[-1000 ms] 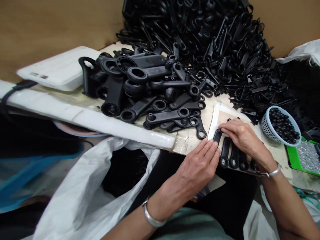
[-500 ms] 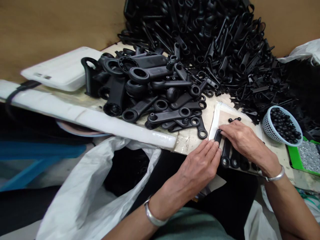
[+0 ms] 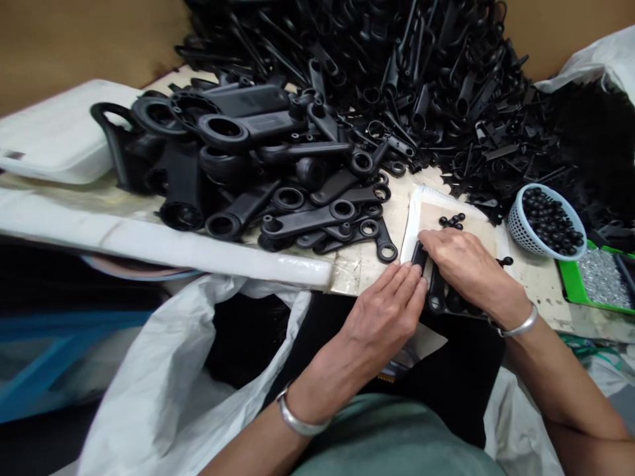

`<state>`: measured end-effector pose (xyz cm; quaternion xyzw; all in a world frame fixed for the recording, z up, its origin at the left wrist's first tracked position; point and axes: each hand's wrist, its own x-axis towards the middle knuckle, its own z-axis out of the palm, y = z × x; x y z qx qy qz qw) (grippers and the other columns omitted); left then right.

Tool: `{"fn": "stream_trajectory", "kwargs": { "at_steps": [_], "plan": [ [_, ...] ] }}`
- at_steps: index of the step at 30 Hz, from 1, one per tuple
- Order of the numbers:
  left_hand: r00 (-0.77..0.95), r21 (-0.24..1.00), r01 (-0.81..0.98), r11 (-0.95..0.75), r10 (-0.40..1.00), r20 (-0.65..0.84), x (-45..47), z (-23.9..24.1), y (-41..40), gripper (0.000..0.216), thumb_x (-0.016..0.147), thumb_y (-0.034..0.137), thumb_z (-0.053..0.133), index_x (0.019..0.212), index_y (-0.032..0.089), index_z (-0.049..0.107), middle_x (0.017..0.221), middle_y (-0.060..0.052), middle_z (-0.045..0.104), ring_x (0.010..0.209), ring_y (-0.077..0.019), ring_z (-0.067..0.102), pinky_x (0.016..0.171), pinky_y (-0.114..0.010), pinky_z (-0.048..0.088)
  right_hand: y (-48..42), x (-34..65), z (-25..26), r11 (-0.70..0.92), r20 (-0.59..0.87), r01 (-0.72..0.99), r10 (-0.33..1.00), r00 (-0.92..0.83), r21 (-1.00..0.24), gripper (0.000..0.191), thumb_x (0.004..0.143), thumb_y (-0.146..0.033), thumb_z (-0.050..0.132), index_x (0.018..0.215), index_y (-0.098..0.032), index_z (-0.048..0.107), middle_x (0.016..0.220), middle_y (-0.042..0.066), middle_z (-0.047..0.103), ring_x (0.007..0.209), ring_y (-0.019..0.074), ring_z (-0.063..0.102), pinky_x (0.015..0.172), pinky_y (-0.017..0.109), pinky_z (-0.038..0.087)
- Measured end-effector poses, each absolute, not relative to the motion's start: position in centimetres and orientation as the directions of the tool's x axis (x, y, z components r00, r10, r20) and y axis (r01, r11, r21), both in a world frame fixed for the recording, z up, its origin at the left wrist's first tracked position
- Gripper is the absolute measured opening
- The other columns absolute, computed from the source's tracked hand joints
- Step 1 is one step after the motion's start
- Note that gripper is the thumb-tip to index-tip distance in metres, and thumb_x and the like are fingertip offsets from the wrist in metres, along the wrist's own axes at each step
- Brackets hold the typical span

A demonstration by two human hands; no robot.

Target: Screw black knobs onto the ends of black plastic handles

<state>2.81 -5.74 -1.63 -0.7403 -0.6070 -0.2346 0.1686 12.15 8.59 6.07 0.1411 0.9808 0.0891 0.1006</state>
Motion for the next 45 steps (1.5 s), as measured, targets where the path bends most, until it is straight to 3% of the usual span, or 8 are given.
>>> {"fn": "stream_trajectory", "kwargs": {
  "at_steps": [4, 8, 11, 20, 26, 35, 40, 45],
  "plan": [
    [0.166, 0.047, 0.973, -0.224, 0.833, 0.528, 2.8, -1.6, -5.8, 0.031, 0.092, 0.002, 0.045, 0.118, -0.001, 0.061, 0.124, -0.023, 0.066, 0.117, -0.0274, 0.065, 0.105, -0.042, 0.05, 9.9, 12.5, 6.3, 0.967, -0.167, 0.249, 0.256, -0.952, 0.06, 0.018, 0.098, -0.011, 0.047, 0.109, -0.014, 0.06, 0.088, 0.009, 0.07, 0.081, 0.0228, 0.068, 0.068, 0.029, 0.048],
    [0.178, 0.003, 0.978, -0.211, 0.831, 0.526, 2.9, -1.5, -5.8, 0.031, 0.093, 0.002, 0.043, 0.118, 0.0, 0.062, 0.123, -0.022, 0.067, 0.114, -0.0268, 0.067, 0.103, -0.042, 0.053, 11.1, 14.5, 7.4, 0.944, 0.157, 0.294, 0.316, -0.936, -0.151, 0.036, 0.101, -0.021, 0.05, 0.136, -0.016, 0.053, 0.111, 0.01, 0.072, 0.097, 0.0214, 0.069, 0.084, 0.031, 0.052],
    [0.199, -0.039, 0.977, -0.209, 0.837, 0.51, 3.2, -1.4, -6.2, 0.033, 0.093, 0.001, 0.041, 0.118, -0.001, 0.062, 0.123, -0.023, 0.066, 0.114, -0.0265, 0.066, 0.104, -0.042, 0.052, 11.4, 16.6, 8.2, 0.904, 0.288, 0.377, 0.423, -0.859, -0.203, 0.03, 0.099, -0.022, 0.051, 0.126, -0.018, 0.063, 0.112, 0.008, 0.073, 0.095, 0.0211, 0.071, 0.086, 0.032, 0.055],
    [0.173, -0.066, 0.984, -0.163, 0.834, 0.524, 4.0, -1.0, -7.0, 0.03, 0.093, 0.003, 0.043, 0.114, 0.0, 0.065, 0.119, -0.021, 0.069, 0.11, -0.0271, 0.068, 0.1, -0.041, 0.055, 11.4, 20.4, 6.7, 0.877, 0.334, 0.407, 0.476, -0.814, -0.257, 0.024, 0.097, -0.024, 0.053, 0.108, -0.017, 0.073, 0.106, 0.008, 0.075, 0.096, 0.022, 0.072, 0.09, 0.035, 0.056],
    [0.157, -0.005, 0.983, -0.184, 0.825, 0.544, 3.5, -1.6, -7.4, 0.03, 0.095, 0.005, 0.044, 0.117, 0.005, 0.064, 0.125, -0.017, 0.067, 0.116, -0.0282, 0.066, 0.1, -0.047, 0.054, 11.7, 24.5, 7.2, 0.752, 0.412, 0.564, 0.659, -0.63, -0.341, 0.021, 0.094, -0.031, 0.059, 0.101, -0.021, 0.076, 0.101, 0.005, 0.076, 0.09, 0.0231, 0.073, 0.086, 0.037, 0.057],
    [0.229, 0.063, 0.941, -0.334, 0.759, 0.61, 4.4, -0.9, -7.2, 0.028, 0.097, 0.01, 0.047, 0.121, 0.007, 0.061, 0.128, -0.015, 0.066, 0.122, -0.0254, 0.062, 0.111, -0.045, 0.046, 10.4, 31.4, 3.5, 0.426, 0.232, 0.685, 0.903, -0.361, -0.591, 0.031, 0.089, -0.044, 0.061, 0.099, -0.018, 0.075, 0.086, 0.008, 0.077, 0.073, 0.0231, 0.073, 0.075, 0.037, 0.058],
    [0.376, -0.048, 0.892, -0.45, 0.679, 0.631, 5.0, -1.4, -5.6, 0.031, 0.1, 0.011, 0.04, 0.122, 0.005, 0.06, 0.13, -0.016, 0.065, 0.123, -0.0268, 0.061, 0.119, -0.049, 0.033, 11.1, 34.9, 3.2, 0.278, 0.25, 0.785, 0.955, -0.162, -0.553, 0.038, 0.09, -0.045, 0.054, 0.099, -0.014, 0.074, 0.074, 0.009, 0.074, 0.061, 0.0222, 0.07, 0.063, 0.034, 0.056],
    [0.332, 0.061, 0.863, -0.501, 0.655, 0.678, 7.5, -2.0, -4.2, 0.034, 0.097, 0.003, 0.037, 0.121, 0.008, 0.06, 0.132, -0.015, 0.063, 0.133, -0.0249, 0.053, 0.121, -0.048, 0.03, 14.7, 37.7, 5.3, 0.246, 0.334, 0.948, 0.927, -0.17, -0.201, 0.033, 0.092, -0.031, 0.051, 0.105, -0.013, 0.074, 0.097, 0.015, 0.076, 0.086, 0.0271, 0.072, 0.084, 0.04, 0.054]
  ]
}}
